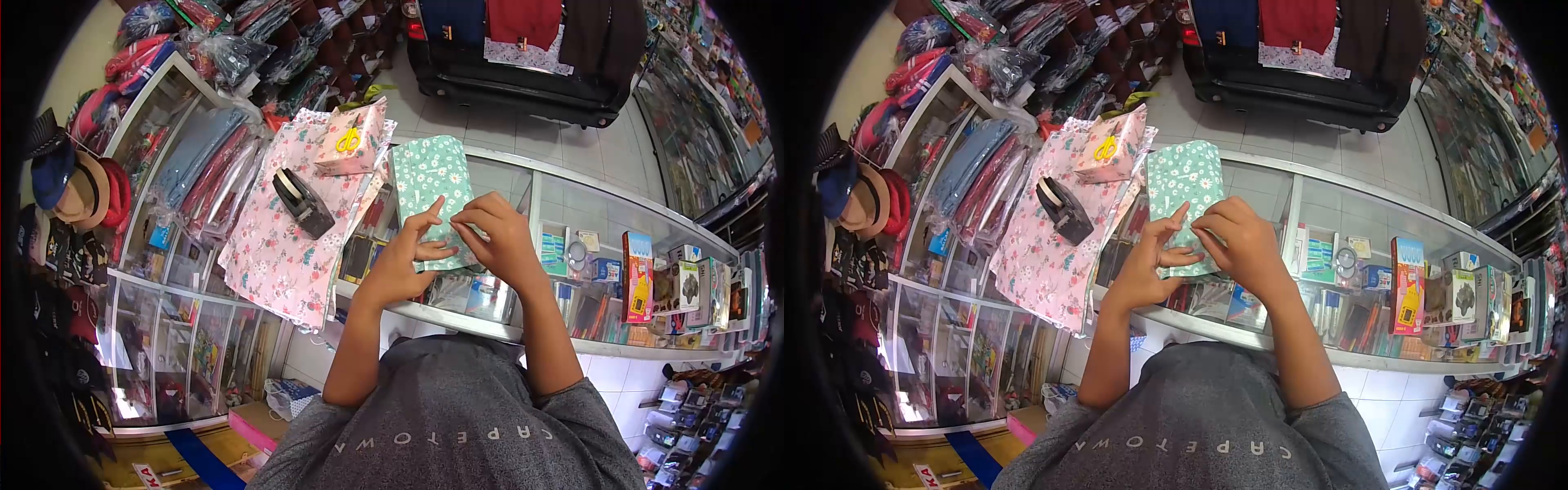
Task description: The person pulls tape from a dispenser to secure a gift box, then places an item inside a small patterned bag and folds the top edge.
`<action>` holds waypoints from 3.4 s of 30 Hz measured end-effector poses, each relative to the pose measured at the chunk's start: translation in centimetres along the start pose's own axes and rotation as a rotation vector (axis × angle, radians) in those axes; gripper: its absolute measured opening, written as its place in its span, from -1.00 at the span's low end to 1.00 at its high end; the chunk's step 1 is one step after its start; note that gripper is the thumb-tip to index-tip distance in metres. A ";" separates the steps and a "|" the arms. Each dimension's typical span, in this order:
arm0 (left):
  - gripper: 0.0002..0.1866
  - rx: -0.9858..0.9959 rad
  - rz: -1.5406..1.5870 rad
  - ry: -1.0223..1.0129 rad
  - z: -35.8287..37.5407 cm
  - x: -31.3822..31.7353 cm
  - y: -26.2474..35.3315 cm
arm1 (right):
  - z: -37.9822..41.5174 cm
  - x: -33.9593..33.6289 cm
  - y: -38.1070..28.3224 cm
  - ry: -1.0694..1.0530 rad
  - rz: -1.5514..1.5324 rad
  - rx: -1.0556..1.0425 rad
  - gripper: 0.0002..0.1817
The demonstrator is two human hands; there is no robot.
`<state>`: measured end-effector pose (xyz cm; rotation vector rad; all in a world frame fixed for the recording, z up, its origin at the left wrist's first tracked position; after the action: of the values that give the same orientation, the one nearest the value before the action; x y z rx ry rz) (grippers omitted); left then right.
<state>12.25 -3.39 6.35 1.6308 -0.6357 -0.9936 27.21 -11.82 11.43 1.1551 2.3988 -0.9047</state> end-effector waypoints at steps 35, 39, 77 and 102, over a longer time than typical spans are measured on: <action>-0.31 0.065 -0.015 -0.043 0.4 0.2 -0.6 | 3.4 1.2 4.1 -0.211 -0.531 0.632 -0.75; -0.33 0.112 -0.034 -0.030 0.3 0.3 -0.1 | 3.0 1.0 3.3 -0.212 -0.567 0.624 -0.77; -0.46 0.143 -0.165 0.031 0.4 0.2 0.9 | 3.0 1.8 3.8 -0.336 -0.720 0.526 -0.79; -0.39 0.064 0.005 0.053 0.8 0.1 -0.5 | 5.2 4.4 2.7 0.297 -0.995 0.814 -0.83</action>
<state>11.60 -3.72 5.81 1.7055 -0.6410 -0.9321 26.76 -11.48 4.12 0.1444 2.9329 -2.2872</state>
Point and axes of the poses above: each hand's wrist, its own z-axis away from the middle knuckle, its own x-axis out of the palm, y = z × x, the point moved 6 cm from there along -z, towards the middle knuckle, and after that the axes turned 10 degrees about -x, right-handed, at the moved point
